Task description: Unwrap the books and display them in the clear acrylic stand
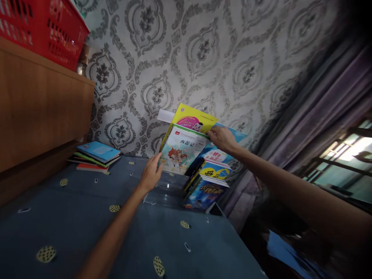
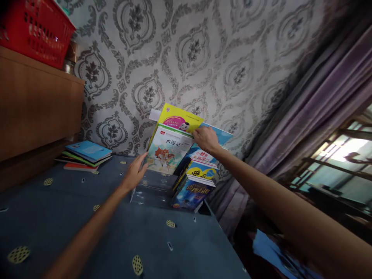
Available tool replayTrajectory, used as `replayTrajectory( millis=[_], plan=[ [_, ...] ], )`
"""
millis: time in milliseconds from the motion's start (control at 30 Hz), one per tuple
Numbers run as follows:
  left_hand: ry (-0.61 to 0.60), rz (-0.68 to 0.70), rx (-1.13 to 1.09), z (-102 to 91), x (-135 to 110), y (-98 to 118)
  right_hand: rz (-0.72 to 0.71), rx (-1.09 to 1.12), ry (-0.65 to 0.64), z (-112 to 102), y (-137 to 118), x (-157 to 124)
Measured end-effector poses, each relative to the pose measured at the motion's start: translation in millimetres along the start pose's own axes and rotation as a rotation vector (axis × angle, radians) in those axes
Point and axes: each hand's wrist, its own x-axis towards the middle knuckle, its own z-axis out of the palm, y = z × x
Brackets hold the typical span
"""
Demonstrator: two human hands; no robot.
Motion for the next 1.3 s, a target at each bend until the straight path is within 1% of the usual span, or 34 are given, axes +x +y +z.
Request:
replayTrajectory(
  millis=[67, 133, 233, 333, 467, 600, 833, 1033, 1100, 1167, 1200, 1233, 1300],
  plan=[
    [-0.004, -0.004, -0.003, -0.5, 0, 0, 0.042, -0.072, -0.048, 0, -3, 3],
    [-0.014, -0.016, -0.012, -1.8, 1, 0, 0.104, -0.100, -0.080, -1, -6, 5],
    [-0.026, -0.038, -0.028, -3.5, 1, -1, 0.172, -0.061, -0.113, 0, -7, 9],
    [-0.017, -0.038, -0.028, -3.0, 0, -1, 0.204, 0.002, -0.120, 4, -3, 15],
    [0.009, -0.006, 0.005, -0.2, 0, -3, 0.168, 0.056, -0.100, 12, 3, 20],
    [0.002, -0.003, 0.012, -0.2, 0, -4, 0.140, 0.094, -0.065, 14, 2, 19],
    [-0.025, -0.021, 0.001, -3.8, 1, -4, 0.163, 0.120, -0.088, 7, -7, 15],
    [-0.030, -0.046, -0.023, -4.5, 2, -6, 0.153, 0.057, -0.124, 2, -9, 13],
    [-0.034, -0.060, -0.035, -5.6, 2, -5, 0.158, 0.035, -0.102, 3, -9, 11],
    [-0.037, -0.063, -0.044, -6.4, 2, -4, 0.131, 0.035, -0.026, 4, -10, 9],
    [-0.036, -0.062, -0.048, -6.5, 2, -4, 0.087, 0.050, 0.032, 5, -11, 7],
    [-0.033, -0.058, -0.051, -6.5, 2, -4, 0.017, 0.075, 0.095, 5, -15, 6],
    [-0.027, -0.046, -0.057, -5.9, 2, -5, -0.200, 0.144, 0.198, 5, -26, 5]
  ],
)
